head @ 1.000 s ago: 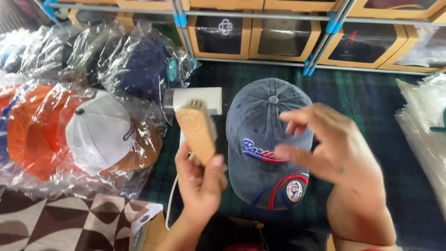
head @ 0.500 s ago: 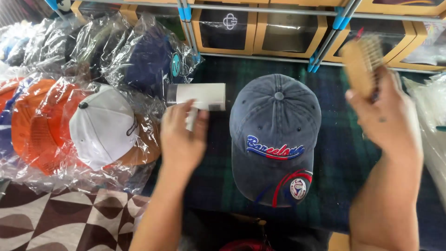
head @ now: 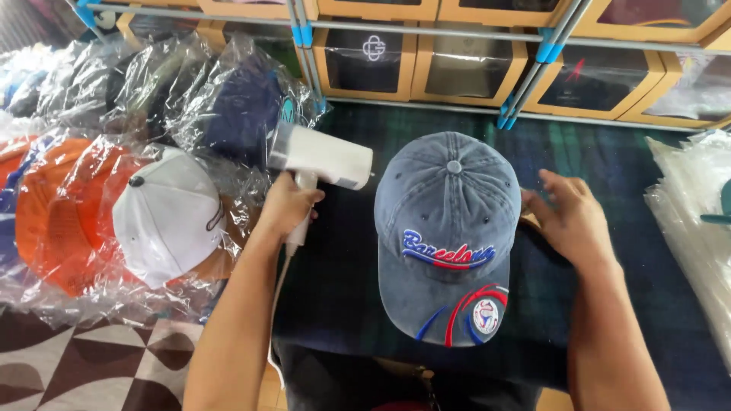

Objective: Cleaning and reshaping a blue baseball cap using a wooden brush and a handheld hair dryer.

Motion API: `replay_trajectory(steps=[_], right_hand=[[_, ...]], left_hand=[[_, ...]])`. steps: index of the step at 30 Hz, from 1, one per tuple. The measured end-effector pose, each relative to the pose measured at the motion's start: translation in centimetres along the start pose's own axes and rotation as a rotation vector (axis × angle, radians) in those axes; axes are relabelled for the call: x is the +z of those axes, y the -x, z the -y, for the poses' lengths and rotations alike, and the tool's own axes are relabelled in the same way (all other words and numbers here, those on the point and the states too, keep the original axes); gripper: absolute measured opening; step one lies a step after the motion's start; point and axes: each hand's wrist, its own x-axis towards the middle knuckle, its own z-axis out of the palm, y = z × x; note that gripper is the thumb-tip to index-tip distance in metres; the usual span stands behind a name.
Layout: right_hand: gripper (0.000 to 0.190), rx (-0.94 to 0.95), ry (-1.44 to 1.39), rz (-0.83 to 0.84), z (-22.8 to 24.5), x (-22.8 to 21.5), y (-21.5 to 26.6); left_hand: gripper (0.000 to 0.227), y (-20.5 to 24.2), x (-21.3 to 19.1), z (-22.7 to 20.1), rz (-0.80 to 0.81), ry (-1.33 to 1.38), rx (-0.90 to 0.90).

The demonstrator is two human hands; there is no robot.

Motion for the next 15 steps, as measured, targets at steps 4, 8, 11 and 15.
replay_trajectory(steps=[4, 8, 11, 15], right_hand=[[0.035, -0.036, -0.38, -0.037, 9.2, -5.6, 0.2], [0.063, -0.284, -0.261, 0.116, 14.3, -7.6, -1.3], [0.079, -0.266, -0.169, 0.313, 14.5, -5.9, -2.4], [0.094, -0.224, -0.151, 0.48, 14.2, -5.6, -3.3]], left_hand=[[0.06, 5.4, -3.2, -7.8, -0.13, -0.285, 0.148], [0.064, 8.3, -5.5, -16.1, -0.135, -0.373, 0.399], [0.058, 9.1, -5.2, -19.8, -0.036, -0.556, 0.515], [0.046, 11.7, -2.7, -24.5, 0.136, -0.92, 0.488]])
